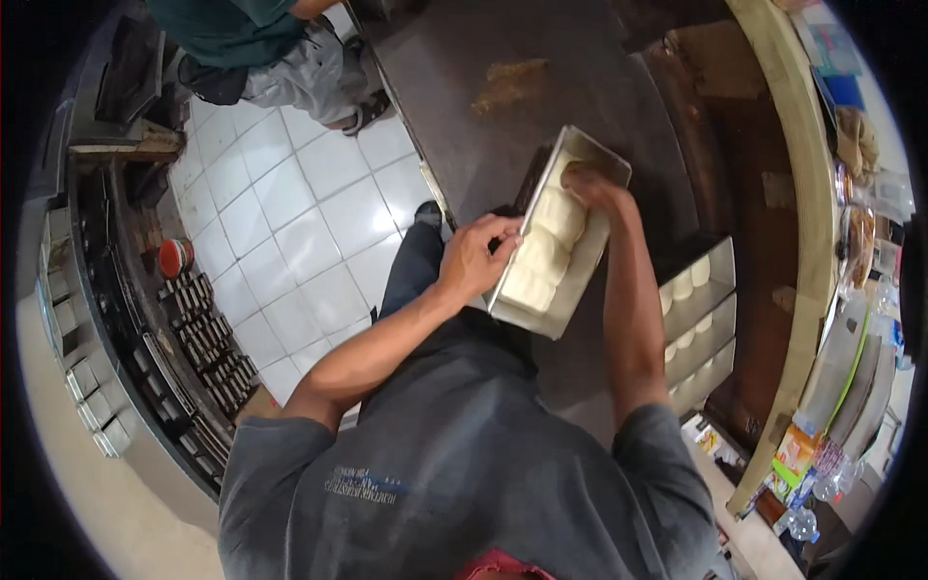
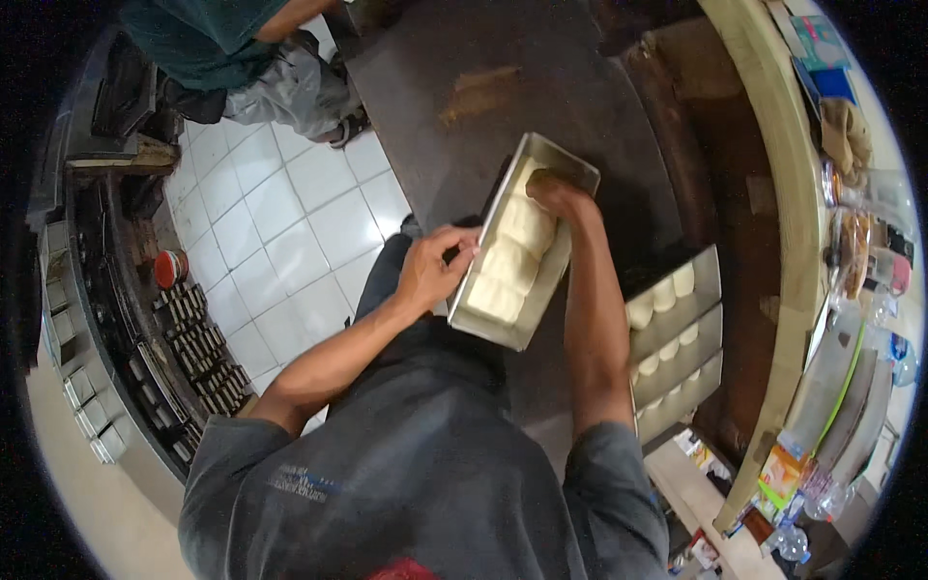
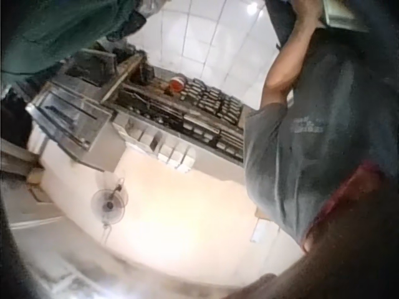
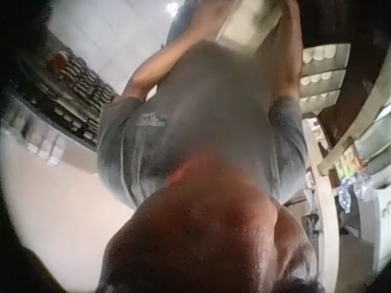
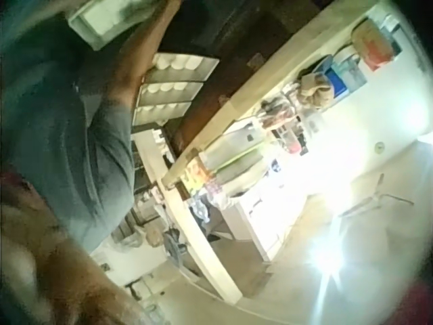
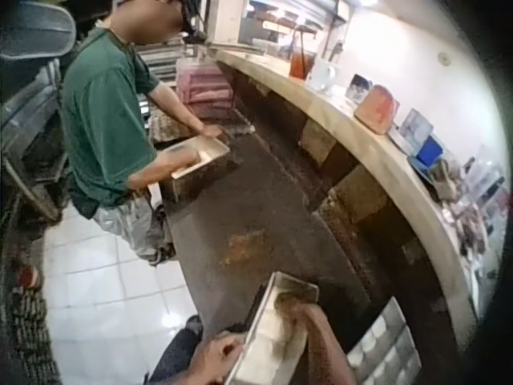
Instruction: Placing shaped dough pieces into metal loaf tins on a workbench.
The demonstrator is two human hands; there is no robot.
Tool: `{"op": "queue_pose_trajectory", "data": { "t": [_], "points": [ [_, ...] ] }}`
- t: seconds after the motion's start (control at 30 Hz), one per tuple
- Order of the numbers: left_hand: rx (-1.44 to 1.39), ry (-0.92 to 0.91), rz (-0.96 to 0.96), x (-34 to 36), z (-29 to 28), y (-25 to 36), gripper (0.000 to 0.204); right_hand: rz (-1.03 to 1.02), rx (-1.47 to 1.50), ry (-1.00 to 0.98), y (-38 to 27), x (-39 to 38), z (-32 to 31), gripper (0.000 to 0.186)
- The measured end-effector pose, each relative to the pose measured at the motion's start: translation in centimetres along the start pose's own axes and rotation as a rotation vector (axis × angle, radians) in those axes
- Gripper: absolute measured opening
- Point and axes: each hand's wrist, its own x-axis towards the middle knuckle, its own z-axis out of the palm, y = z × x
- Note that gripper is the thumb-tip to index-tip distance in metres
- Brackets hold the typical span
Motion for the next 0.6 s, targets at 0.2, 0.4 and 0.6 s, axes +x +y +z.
{"op": "queue_pose_trajectory", "data": {
  "t": [0.2, 0.4, 0.6],
  "points": [
    [-0.009, 0.027, 0.017, 1.2, -0.1, -0.2, 0.028, -0.086, -0.174, -0.103, 1.0, 2.5, -3.0, 0.014],
    [-0.008, 0.029, 0.046, 0.5, 0.4, -0.3, 0.027, -0.060, 0.101, -0.089, -7.7, 2.6, -2.6, 0.017],
    [0.019, -0.037, -0.035, -0.9, -0.1, 0.5, 0.026, -0.015, 0.378, -0.042, -18.1, -0.3, -1.9, 0.023]
  ]
}}
